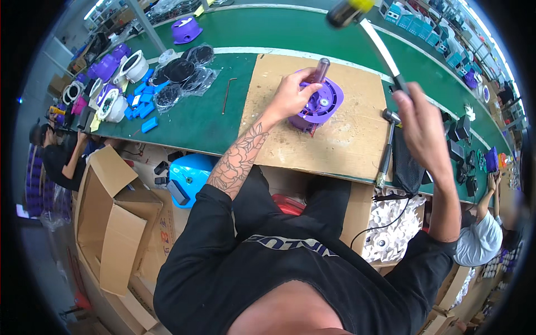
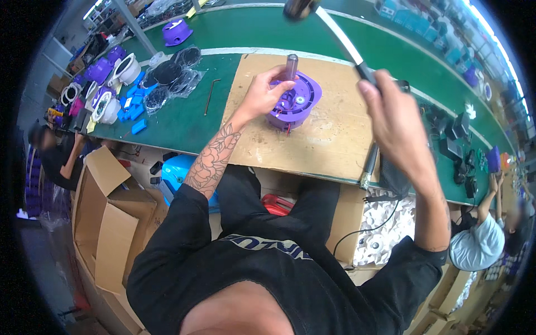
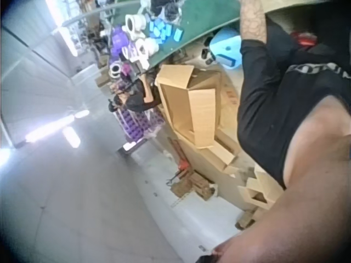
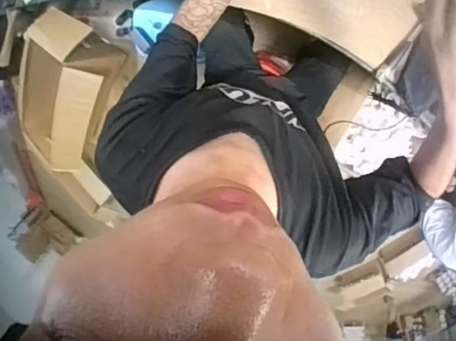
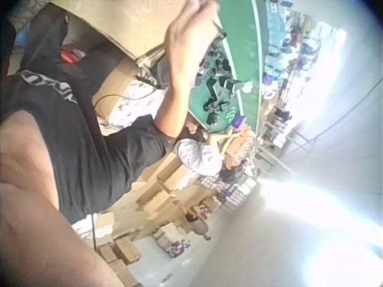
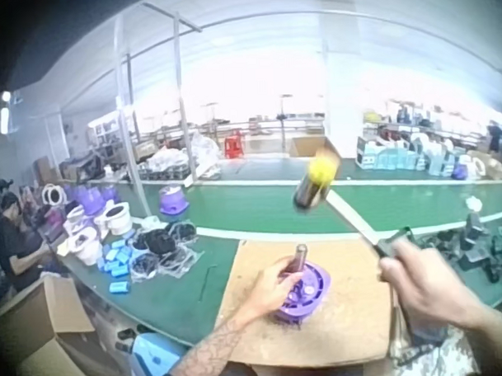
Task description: Assembling internal components of small electric fans using a rubber mallet and screwdriver.
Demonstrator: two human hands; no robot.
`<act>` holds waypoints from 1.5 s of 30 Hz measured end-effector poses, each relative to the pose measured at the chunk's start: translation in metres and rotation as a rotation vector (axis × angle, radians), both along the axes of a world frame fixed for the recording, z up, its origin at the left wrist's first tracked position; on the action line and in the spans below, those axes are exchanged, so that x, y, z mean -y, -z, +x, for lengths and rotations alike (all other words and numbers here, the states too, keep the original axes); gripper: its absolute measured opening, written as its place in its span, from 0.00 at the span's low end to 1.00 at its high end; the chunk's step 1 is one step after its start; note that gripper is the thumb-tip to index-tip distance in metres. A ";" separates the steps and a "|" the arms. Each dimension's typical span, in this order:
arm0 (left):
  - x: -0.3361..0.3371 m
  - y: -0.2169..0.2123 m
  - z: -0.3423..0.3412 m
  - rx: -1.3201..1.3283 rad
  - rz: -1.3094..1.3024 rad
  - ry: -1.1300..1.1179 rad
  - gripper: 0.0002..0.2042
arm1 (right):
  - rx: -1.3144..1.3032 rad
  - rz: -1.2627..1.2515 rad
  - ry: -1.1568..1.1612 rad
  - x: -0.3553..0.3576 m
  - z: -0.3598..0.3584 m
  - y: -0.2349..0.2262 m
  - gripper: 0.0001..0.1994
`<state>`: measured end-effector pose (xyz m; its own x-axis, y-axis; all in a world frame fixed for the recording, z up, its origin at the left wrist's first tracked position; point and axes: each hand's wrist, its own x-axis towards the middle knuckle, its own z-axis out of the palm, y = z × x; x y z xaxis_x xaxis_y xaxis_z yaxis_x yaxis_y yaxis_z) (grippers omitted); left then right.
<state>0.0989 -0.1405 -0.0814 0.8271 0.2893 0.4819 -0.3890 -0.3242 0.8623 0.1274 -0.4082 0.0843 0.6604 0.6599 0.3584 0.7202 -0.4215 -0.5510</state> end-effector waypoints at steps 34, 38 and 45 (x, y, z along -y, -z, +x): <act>-0.086 -0.013 -0.066 -0.121 -0.255 -0.348 0.14 | 0.043 -0.624 0.309 0.038 0.059 0.180 0.17; -0.101 0.047 -0.086 -0.392 -0.184 -0.503 0.24 | 0.080 -0.538 0.207 0.020 0.049 0.181 0.28; -0.062 0.046 -0.112 -0.357 -0.180 -0.436 0.20 | 0.527 -0.358 -0.441 -0.067 0.065 0.136 0.36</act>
